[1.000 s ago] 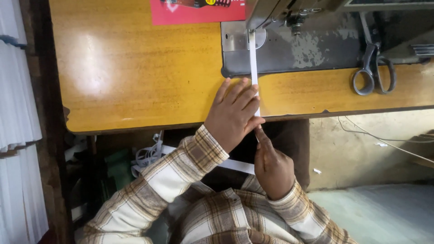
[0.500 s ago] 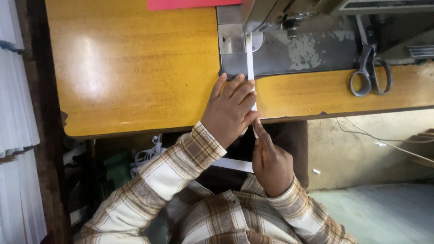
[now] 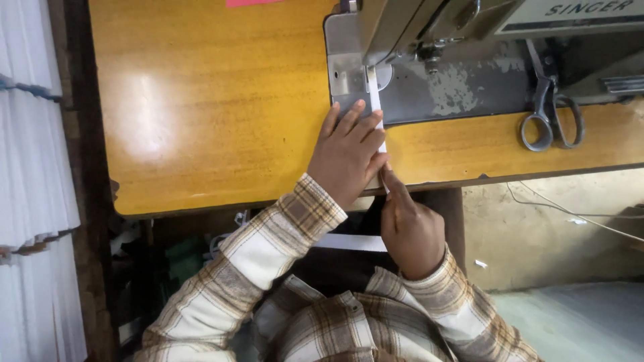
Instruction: The person sews a white strip onto the edge of printed sachets using a Singer sewing machine. They place each sachet under the needle, guide it through, and cut the strip with scissors. The person repeats this process for multiple sachets.
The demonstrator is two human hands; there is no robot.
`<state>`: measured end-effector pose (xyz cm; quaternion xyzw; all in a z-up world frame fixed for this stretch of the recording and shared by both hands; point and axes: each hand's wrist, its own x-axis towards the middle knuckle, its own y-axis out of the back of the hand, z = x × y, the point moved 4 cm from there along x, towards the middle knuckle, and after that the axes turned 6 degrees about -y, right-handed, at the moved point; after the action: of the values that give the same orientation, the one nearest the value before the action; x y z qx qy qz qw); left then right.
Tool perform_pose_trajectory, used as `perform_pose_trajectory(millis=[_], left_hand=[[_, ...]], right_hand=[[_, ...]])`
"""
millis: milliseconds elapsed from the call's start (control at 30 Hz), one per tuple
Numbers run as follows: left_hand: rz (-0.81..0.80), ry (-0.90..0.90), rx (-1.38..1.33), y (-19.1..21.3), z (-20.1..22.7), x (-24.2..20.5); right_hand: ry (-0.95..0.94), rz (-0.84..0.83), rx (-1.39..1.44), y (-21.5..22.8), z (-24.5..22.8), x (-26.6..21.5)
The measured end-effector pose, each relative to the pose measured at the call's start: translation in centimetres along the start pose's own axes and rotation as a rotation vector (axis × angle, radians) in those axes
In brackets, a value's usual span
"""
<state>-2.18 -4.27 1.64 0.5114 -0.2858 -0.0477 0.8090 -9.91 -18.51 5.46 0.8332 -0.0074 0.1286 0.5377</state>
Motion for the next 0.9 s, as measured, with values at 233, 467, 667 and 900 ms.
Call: perform_pose_trajectory(millis=[233,467,667,900], left_hand=[[-0.01,0.0,0.01,-0.9,-1.6,1.0],[0.015,0.019,0.062,-1.1,-2.2,1.3],[0.075,-0.073,0.053,1.1,-1.6,2.2],[-0.004,-0.091,-0.039,0.8,-1.2,1.6]], right_hand=[[-0.039,0.007,0.014,-0.6,0.1,0.5],[-0.034,0.02,0.028,-0.4,-0.8,-0.3],[0.04,0.07,0.092,-1.9,2.1,-3.5],[-0.047,-0.096,0.182,-2.8,3.6,-5.0]])
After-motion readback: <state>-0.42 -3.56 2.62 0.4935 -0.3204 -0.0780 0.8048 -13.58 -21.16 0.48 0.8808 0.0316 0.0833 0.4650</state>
